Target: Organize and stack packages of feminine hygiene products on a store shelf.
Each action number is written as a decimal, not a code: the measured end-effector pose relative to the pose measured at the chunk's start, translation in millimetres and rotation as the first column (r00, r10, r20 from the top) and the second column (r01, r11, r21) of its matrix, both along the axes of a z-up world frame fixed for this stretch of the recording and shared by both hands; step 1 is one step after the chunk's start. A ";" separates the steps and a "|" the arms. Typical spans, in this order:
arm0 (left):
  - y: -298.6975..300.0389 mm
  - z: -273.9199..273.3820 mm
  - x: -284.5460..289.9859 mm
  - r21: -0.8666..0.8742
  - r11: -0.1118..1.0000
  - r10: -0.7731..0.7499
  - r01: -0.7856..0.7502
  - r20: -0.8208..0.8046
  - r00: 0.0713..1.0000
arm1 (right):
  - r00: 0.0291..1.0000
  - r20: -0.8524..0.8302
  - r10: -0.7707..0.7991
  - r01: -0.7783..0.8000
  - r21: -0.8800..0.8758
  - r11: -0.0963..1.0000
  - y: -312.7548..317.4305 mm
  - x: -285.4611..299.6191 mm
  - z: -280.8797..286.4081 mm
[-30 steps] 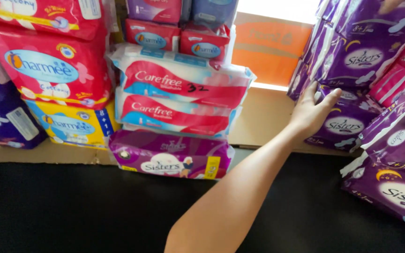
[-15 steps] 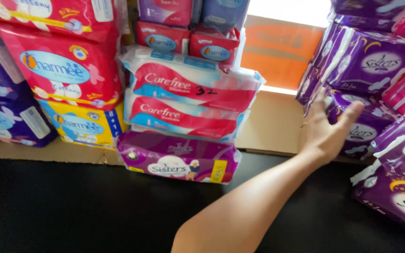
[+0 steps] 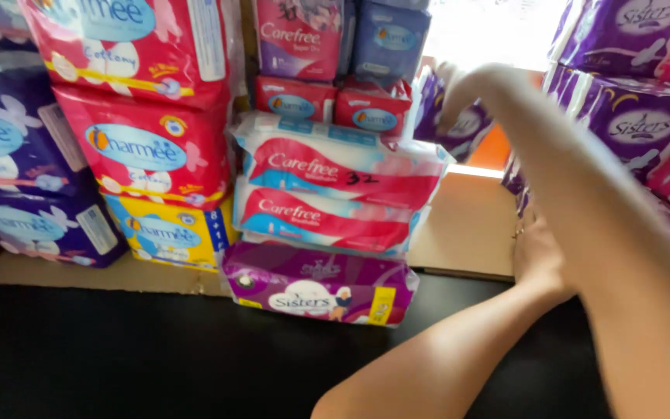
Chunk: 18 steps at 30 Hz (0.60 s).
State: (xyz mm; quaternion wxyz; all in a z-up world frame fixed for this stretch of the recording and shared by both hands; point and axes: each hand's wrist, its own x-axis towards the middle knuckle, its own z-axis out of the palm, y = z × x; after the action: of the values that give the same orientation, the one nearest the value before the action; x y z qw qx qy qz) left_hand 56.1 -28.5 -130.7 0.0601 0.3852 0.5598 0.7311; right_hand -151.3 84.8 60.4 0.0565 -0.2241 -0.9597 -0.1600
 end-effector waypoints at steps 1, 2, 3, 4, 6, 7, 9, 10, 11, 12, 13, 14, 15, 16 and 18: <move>-0.9 -1.6 1.0 0.001 1.000 -0.027 0.027 -0.001 1.000 | 1.000 -0.010 -0.002 0.001 -0.023 1.000 -11.5 2.6 -8.4; -1.0 -3.2 2.2 0.001 0.999 -0.054 0.054 -0.001 0.999 | 1.000 -0.021 -0.004 0.003 -0.047 0.999 -22.4 5.4 -16.7; -1.0 -3.0 1.3 -0.002 0.998 -0.055 0.055 -0.005 0.998 | 1.000 -0.024 -0.005 0.004 -0.050 0.999 -46.7 12.3 -21.8; -1.0 -2.7 0.5 -0.003 0.997 -0.083 0.083 -0.006 0.996 | 0.997 -0.062 -0.051 0.041 -0.162 0.986 -71.1 19.2 -26.6; -1.1 0.4 -3.0 -0.002 0.994 -0.111 0.111 -0.013 0.994 | 0.990 -0.099 -0.100 0.070 -0.271 0.960 -99.7 22.7 -32.7; -1.1 0.7 -4.6 -0.003 0.990 -0.138 0.138 -0.011 0.990 | 0.985 -0.157 -0.071 0.012 -0.349 0.937 -102.9 19.7 -37.4; -1.0 0.9 -4.9 -0.007 0.986 -0.169 0.169 -0.006 0.986 | 0.975 -0.214 -0.052 -0.044 -0.423 0.905 -92.7 9.9 -48.2; -0.8 1.0 -3.3 -0.008 0.980 -0.201 0.201 0.000 0.980 | 0.962 -0.255 0.097 -0.186 -0.354 0.917 -79.3 3.5 -54.2; -0.3 0.4 -0.6 -0.009 0.972 -0.234 0.234 0.005 0.972 | 0.927 -0.285 0.243 -0.323 -0.280 0.904 -64.8 -1.4 -61.2; -0.5 -1.7 1.9 -0.013 0.970 -0.242 0.242 0.009 0.970 | 0.930 -0.283 0.234 -0.315 -0.285 0.905 -53.5 2.1 -57.8; 0.5 -1.0 0.5 -0.010 0.965 -0.261 0.261 0.007 0.965 | 0.915 -0.243 0.321 -0.373 -0.213 0.903 -43.1 2.5 -50.1; 1.2 0.1 -0.8 -0.007 0.960 -0.280 0.280 0.005 0.960 | 0.894 -0.196 0.403 -0.433 -0.143 0.890 -33.1 2.9 -41.9; 1.4 2.3 -0.6 -0.006 0.959 -0.282 0.282 0.003 0.959 | 0.895 -0.197 0.401 -0.431 -0.141 0.891 13.3 -9.5 -30.9; 1.8 4.5 -0.5 -0.018 0.979 -0.203 0.203 0.004 0.979 | 0.902 -0.227 0.367 -0.390 -0.063 0.919 60.0 -21.7 -19.7; 0.2 2.5 1.8 -0.040 0.991 -0.128 0.128 0.007 0.992 | 0.909 -0.261 0.326 -0.338 0.002 0.941 130.5 -15.7 4.8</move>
State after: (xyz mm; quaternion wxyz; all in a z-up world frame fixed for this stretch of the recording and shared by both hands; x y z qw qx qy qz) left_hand 57.9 -28.3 -128.2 0.1160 0.4177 0.5486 0.7149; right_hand -167.0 215.2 65.2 0.2021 -0.0777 -0.9715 -0.0969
